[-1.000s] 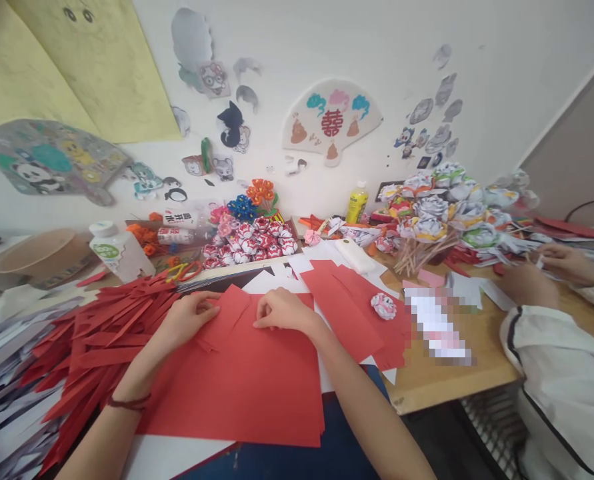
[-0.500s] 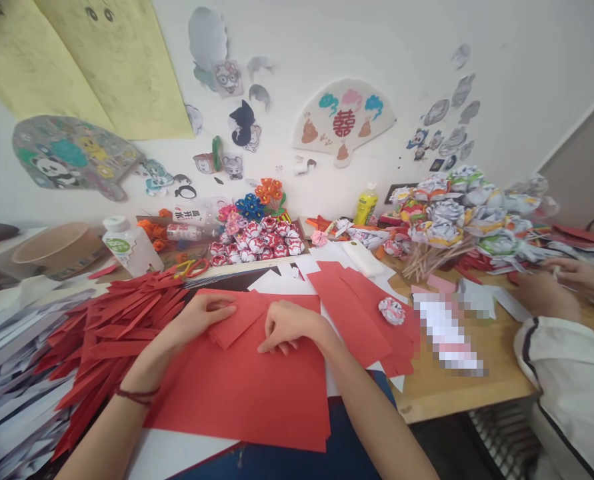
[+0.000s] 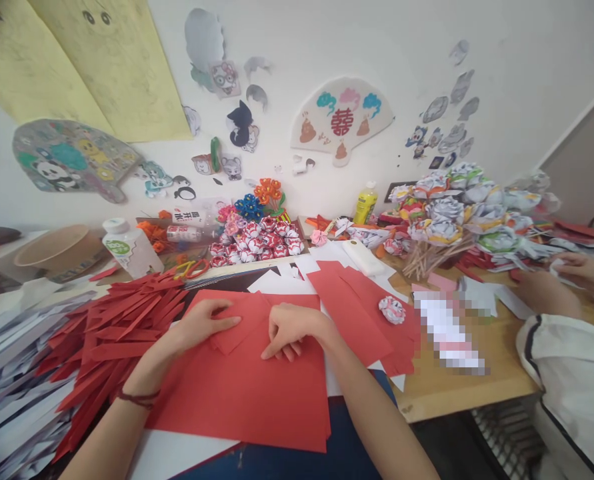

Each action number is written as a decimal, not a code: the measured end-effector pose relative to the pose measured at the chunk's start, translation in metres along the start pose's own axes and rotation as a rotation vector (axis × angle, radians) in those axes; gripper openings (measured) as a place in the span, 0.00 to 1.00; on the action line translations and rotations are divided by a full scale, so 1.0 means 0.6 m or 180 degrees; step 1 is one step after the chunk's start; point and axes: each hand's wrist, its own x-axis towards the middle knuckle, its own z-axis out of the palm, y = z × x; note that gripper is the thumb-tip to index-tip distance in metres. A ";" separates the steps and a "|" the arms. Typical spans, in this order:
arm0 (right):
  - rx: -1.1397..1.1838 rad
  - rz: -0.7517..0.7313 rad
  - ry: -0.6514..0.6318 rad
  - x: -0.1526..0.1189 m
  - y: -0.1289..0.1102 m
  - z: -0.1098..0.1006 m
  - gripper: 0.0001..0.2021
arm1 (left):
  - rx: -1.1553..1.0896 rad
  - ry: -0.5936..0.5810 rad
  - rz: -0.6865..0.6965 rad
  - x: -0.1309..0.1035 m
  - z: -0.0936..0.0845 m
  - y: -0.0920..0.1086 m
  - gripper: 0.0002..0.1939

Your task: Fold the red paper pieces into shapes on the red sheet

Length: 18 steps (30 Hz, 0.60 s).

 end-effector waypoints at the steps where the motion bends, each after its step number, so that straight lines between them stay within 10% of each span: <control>1: 0.0019 0.0027 -0.0051 0.000 0.000 0.000 0.18 | 0.0229 0.0032 0.0075 0.000 0.003 0.000 0.17; 18: 0.0138 0.0162 -0.0096 0.005 0.006 0.001 0.18 | 0.1123 0.0210 0.0030 -0.006 0.030 0.008 0.20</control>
